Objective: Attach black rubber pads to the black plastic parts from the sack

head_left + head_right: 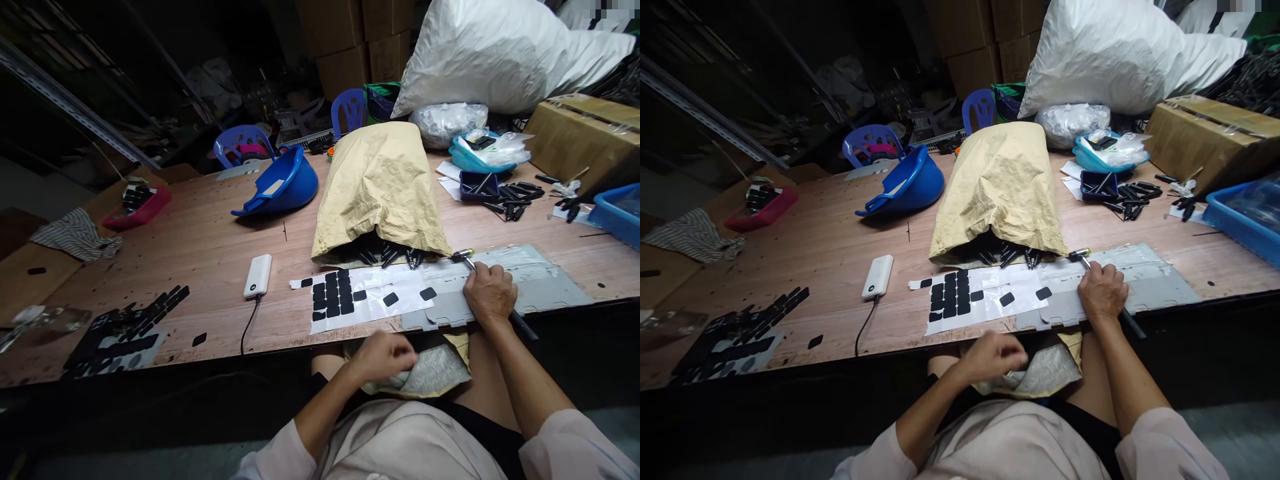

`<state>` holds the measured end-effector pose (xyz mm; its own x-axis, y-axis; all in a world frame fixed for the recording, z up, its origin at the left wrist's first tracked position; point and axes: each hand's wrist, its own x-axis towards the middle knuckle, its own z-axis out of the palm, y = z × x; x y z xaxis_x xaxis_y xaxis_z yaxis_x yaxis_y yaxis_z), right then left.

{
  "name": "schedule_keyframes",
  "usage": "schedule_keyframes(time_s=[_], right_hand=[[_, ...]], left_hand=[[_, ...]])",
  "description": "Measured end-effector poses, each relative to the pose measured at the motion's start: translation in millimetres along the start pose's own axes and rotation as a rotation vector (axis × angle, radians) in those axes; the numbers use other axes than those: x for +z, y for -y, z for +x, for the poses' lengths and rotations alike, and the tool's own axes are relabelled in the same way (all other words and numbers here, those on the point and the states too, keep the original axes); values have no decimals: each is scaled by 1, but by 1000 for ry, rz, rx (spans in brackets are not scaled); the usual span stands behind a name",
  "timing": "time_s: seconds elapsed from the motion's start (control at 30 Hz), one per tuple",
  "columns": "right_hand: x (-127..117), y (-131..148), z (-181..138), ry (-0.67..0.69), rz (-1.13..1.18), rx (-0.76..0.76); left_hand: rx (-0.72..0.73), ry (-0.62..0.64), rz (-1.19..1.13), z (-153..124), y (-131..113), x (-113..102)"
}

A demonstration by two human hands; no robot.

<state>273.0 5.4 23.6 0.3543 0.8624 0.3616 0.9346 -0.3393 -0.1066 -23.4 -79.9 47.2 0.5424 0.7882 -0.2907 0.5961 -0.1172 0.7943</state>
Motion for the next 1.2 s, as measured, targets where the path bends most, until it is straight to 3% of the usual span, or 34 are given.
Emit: schedule_keyframes(time_s=[0.07,0.13,0.2,0.23,0.33,0.47,0.57,0.7,0.8,0.9,0.97,1.07,1.2], right_hand=[[-1,1,0,14,-8,5],[-2,2,0,23,-14,5],[-3,3,0,30,-16,5],[-4,3,0,33,-14,6],[-3,4,0,42,-4,11],[-2,3,0,33,5,12],[-1,3,-1,31,8,5],[-3,4,0,37,1,11],[-3,4,1,36,-7,14],[-4,4,1,29,-9,8],[-5,5,1,29,-9,6],[-6,6,0,44,-9,17],[-5,5,1,56,13,24]], left_hand=[[-61,-344,-93,28,-7,-31],[-210,-675,-67,61,-7,-65],[-377,-880,-34,92,-3,-94],[-463,-926,-18,105,-1,-105],[-610,-903,11,127,8,-125],[-627,-839,-22,125,16,-128],[-564,-902,-123,108,18,-121],[-346,-958,-123,82,7,-97],[-179,-758,104,72,-9,-73],[-89,-482,306,73,-21,-53],[-31,-365,359,78,-22,-43],[7,-339,336,84,-13,-33],[44,-437,228,86,5,-22]])
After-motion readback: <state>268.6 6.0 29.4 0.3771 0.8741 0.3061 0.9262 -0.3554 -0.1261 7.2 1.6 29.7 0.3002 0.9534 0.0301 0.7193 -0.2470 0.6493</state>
